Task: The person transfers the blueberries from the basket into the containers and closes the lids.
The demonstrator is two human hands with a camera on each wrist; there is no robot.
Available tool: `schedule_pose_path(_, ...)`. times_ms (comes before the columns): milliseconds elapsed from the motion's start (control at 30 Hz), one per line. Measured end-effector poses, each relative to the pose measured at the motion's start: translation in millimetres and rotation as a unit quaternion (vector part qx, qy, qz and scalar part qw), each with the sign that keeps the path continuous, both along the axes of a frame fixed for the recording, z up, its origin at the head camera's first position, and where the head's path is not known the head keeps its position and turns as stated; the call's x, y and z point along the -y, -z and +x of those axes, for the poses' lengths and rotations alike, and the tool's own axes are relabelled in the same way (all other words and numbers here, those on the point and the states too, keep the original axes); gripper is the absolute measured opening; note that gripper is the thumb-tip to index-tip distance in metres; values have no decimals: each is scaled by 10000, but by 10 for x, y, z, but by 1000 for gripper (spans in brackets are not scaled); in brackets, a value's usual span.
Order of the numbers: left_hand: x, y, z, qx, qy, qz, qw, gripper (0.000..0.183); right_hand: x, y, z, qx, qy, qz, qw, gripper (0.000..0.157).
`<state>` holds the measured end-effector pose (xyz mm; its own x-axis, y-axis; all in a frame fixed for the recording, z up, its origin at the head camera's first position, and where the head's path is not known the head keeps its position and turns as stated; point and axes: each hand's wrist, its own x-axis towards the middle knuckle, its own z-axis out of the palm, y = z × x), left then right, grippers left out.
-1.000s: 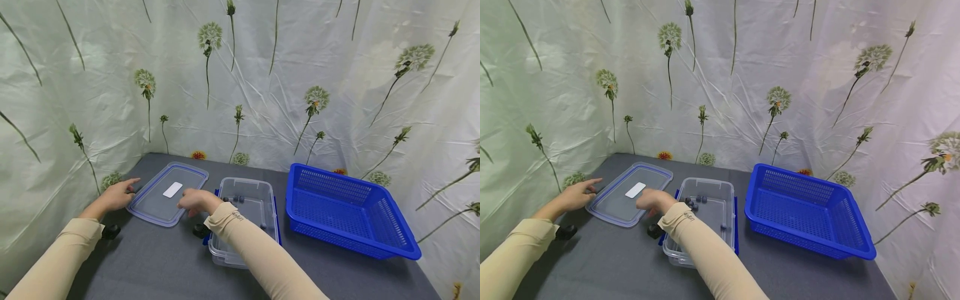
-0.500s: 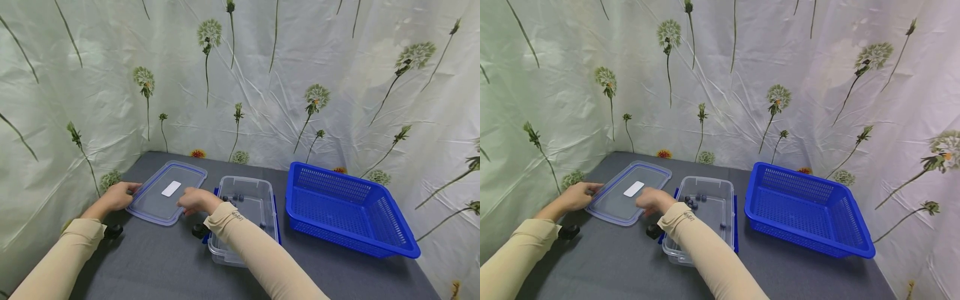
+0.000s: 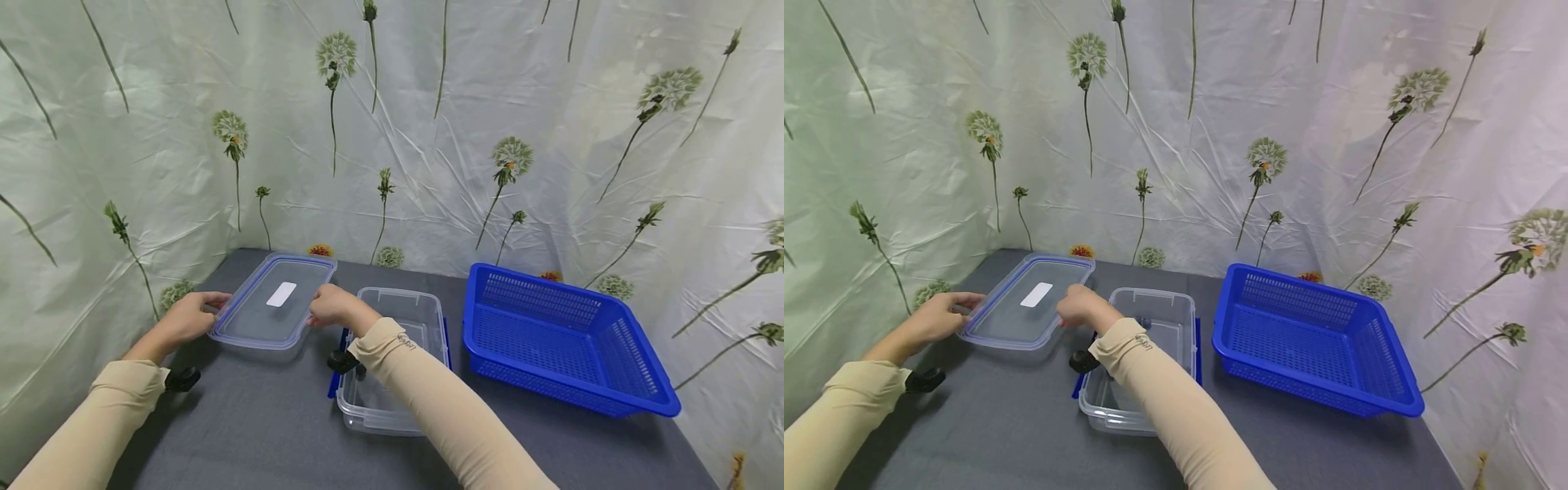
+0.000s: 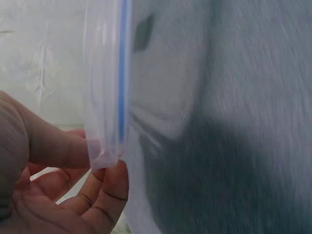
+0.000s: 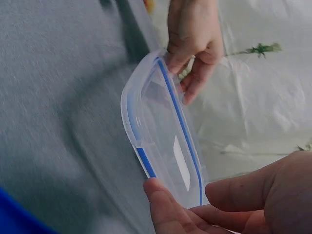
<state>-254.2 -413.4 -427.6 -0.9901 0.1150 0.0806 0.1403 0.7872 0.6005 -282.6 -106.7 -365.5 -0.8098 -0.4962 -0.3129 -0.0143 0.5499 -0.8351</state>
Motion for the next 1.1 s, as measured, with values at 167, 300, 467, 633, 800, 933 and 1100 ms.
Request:
schedule_pose_path(167,-184,-110,-3,48,-33,419,9991,59,-169,-62,-94,-157,170,-110,9997,50)
schedule_pose_path(300,-373,-236,27,103,-73,737,9972,60,-393,-133,-120,-194,210,-202,9994,54)
schedule_pose_path(467,-643,-387,84,138,98,1208,9925,57,-731,-226,-132,-347,330,-270,9985,56)
schedule_pose_path(633,-904,-503,137,99,321,1673,9853,54,-1044,-308,-103,-756,511,-239,9955,55)
schedule_pose_path(800,-1172,-599,211,38,357,2046,9782,53,-1332,-359,-39,-1085,579,-244,9921,56)
schedule_pose_path(933,-1395,-666,285,11,364,2312,9722,54,-1554,-382,30,-1390,545,-191,9886,58)
schedule_pose_path(1100,-1675,-731,372,-9,418,2662,9630,54,-1833,-376,139,-1723,658,-200,9826,59)
